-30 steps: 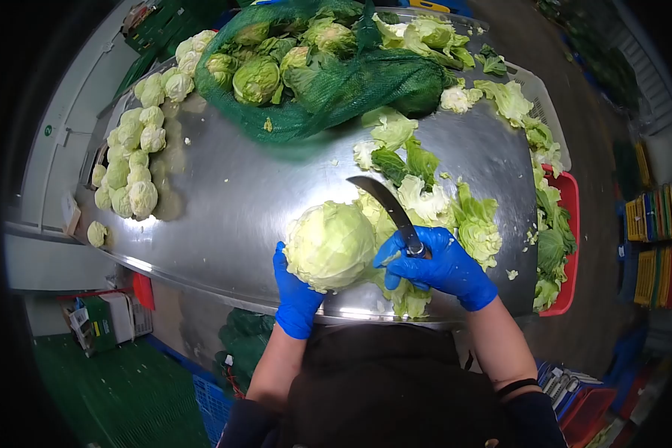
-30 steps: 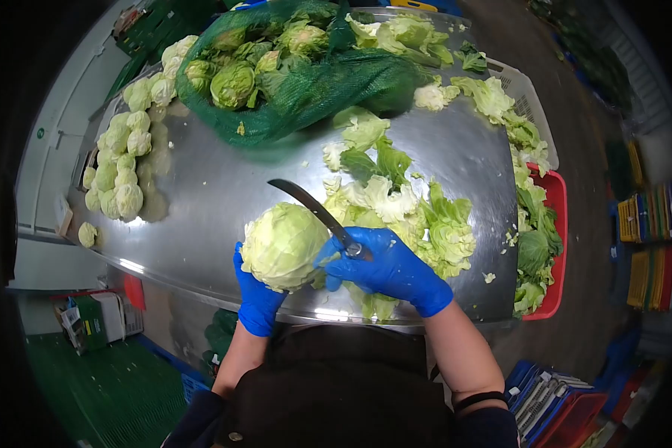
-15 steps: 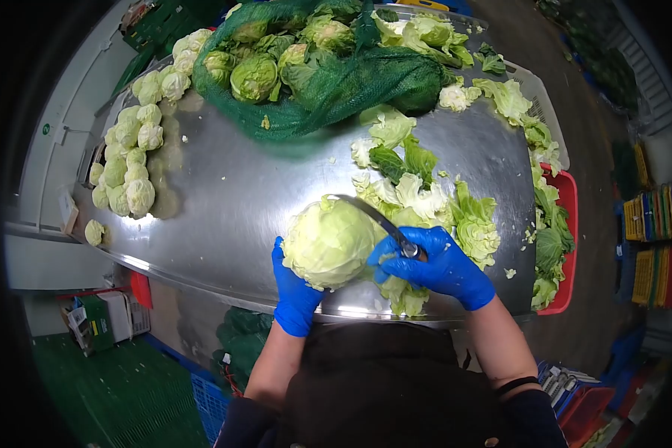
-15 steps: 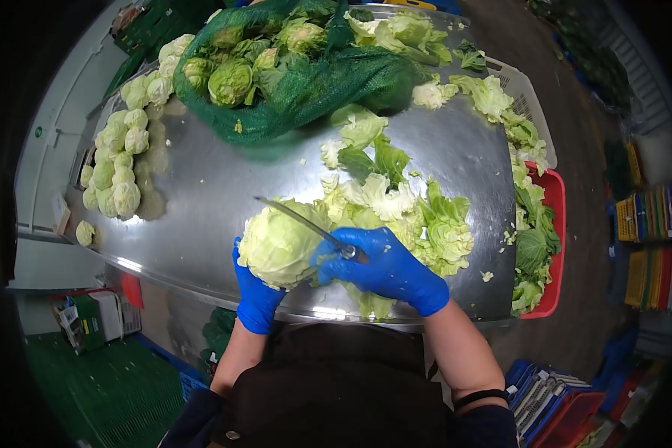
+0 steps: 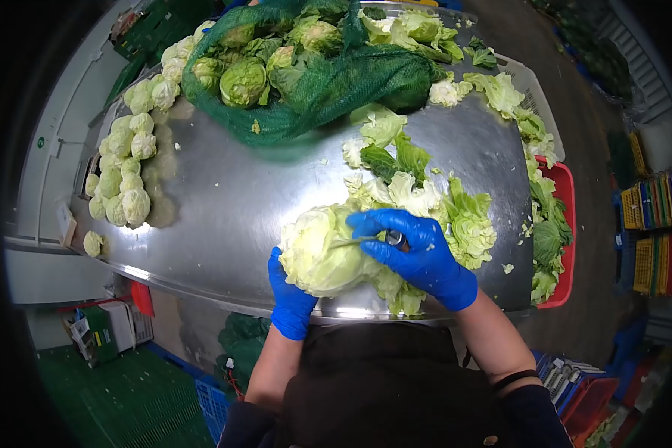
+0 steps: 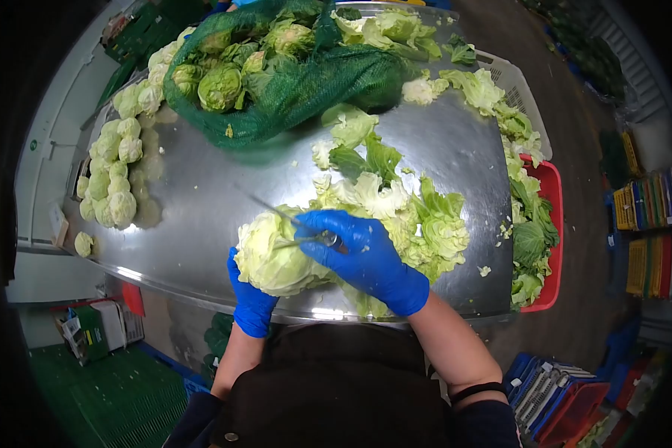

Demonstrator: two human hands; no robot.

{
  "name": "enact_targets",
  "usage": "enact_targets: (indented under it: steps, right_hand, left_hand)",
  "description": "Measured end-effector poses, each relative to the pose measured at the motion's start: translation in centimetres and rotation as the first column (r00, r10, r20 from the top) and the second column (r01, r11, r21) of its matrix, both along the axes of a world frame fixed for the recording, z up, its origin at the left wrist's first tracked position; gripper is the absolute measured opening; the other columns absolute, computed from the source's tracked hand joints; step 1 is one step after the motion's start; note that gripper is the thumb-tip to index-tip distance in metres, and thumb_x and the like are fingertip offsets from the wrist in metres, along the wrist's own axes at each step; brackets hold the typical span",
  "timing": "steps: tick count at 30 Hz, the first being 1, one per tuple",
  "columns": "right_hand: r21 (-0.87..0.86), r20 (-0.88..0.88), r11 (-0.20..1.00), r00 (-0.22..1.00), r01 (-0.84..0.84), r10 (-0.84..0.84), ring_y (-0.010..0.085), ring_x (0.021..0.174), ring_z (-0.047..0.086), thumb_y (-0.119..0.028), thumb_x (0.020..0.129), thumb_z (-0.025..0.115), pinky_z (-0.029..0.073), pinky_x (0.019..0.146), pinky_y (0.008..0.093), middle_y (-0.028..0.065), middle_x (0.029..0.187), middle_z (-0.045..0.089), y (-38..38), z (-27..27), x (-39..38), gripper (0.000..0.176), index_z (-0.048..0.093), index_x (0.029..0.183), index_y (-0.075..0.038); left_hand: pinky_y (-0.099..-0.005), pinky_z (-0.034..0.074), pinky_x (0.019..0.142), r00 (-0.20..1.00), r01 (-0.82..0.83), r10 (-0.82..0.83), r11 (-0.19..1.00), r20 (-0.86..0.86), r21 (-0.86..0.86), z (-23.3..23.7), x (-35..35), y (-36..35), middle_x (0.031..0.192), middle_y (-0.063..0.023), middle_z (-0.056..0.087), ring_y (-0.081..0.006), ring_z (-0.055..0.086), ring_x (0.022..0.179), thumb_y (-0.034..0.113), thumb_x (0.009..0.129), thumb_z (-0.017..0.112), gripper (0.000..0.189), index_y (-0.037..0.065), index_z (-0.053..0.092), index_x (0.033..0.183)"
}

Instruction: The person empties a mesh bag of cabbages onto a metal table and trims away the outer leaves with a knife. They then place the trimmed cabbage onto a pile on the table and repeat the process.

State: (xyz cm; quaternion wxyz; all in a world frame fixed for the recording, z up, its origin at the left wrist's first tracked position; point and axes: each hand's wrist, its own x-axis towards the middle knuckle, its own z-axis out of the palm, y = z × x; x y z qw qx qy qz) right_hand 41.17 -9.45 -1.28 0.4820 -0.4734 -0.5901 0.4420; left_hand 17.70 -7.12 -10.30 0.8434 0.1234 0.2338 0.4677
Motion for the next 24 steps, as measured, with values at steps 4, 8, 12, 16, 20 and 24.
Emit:
enact_targets:
  steps: [4, 8, 12, 16, 20, 24]
  right_hand:
    - [-0.117, 0.019, 0.991, 0.997, -0.067, 0.07, 0.0128, 0.072, 0.063, -0.018, 0.085, 0.069, 0.05, 0.07, 0.0273, 0.0076, 0.089, 0.068, -1.7, 1.8, -0.4, 0.024, 0.066, 0.105, -0.006]
    - [-0.345, -0.094, 0.913, 0.975, -0.22, 0.199, 0.0121, 0.071, 0.061, -0.018, 0.085, 0.069, 0.049, 0.067, 0.0274, 0.0064, 0.083, 0.067, -3.1, 2.1, 0.8, 0.021, 0.067, 0.101, -0.004]
    - [-0.525, -0.016, 0.824, 0.971, -0.212, 0.24, 0.0113, 0.062, 0.057, -0.022, 0.083, 0.071, 0.048, 0.058, 0.0288, 0.0051, 0.075, 0.063, -3.6, -0.6, 4.4, 0.026, 0.066, 0.101, -0.004]
    - [-0.134, 0.315, 0.947, 0.919, 0.292, -0.239, 0.0102, 0.062, 0.057, -0.031, 0.08, 0.072, 0.047, 0.059, 0.0289, 0.0082, 0.072, 0.064, -1.8, -2.9, 4.3, 0.042, 0.063, 0.116, -0.01]
    - [-0.338, 0.065, 0.917, 0.977, 0.214, -0.204, 0.0105, 0.077, 0.059, -0.032, 0.082, 0.072, 0.048, 0.072, 0.0278, 0.0076, 0.09, 0.067, -0.4, -1.7, 1.0, 0.046, 0.062, 0.118, -0.006]
    - [-0.338, -0.117, 0.94, 0.99, 0.036, -0.08, 0.01, 0.086, 0.057, -0.027, 0.086, 0.07, 0.048, 0.079, 0.0278, 0.0045, 0.093, 0.064, -0.3, -3.0, 1.1, 0.037, 0.062, 0.11, 0.0]
  left_hand:
    - [-0.0511, 0.029, 0.11, 0.996, -0.063, 0.058, 0.994, -0.062, -0.091, 0.3, -0.1, -0.1, 0.145, -0.014, 0.039, -0.0348, 0.038, 0.132, 0.054, 0.091, 0.039, 0.067, 0.012, 0.037, 0.143]
    - [-0.0521, 0.029, 0.11, 0.99, -0.125, 0.118, 0.986, -0.073, -0.108, 0.0, -0.1, 0.0, 0.144, -0.0135, 0.04, -0.0348, 0.039, 0.131, 0.055, 0.091, 0.039, 0.066, 0.013, 0.038, 0.142]
    - [-0.055, 0.027, 0.109, 0.991, -0.111, 0.103, 0.99, -0.086, -0.092, 0.3, -0.4, 0.0, 0.146, -0.0115, 0.039, -0.0346, 0.037, 0.132, 0.055, 0.092, 0.037, 0.064, 0.016, 0.038, 0.142]
    - [-0.0558, 0.025, 0.11, 0.993, -0.043, 0.045, 0.999, -0.11, 0.018, 0.0, -0.7, -0.3, 0.148, -0.0103, 0.036, -0.0343, 0.037, 0.133, 0.06, 0.093, 0.032, 0.067, 0.015, 0.037, 0.143]
    - [-0.0517, 0.025, 0.112, 0.316, 0.274, 0.46, 0.793, 0.83, -0.544, -3.6, -0.5, -0.9, 0.148, -0.0143, 0.034, -0.0344, 0.035, 0.134, 0.06, 0.094, 0.027, 0.07, 0.013, 0.034, 0.145]
    - [-0.0524, 0.028, 0.11, 0.897, 0.037, -0.002, 0.997, 0.442, -0.071, -4.1, 0.7, -1.1, 0.147, -0.0147, 0.037, -0.0352, 0.038, 0.132, 0.061, 0.094, 0.025, 0.07, 0.014, 0.034, 0.144]
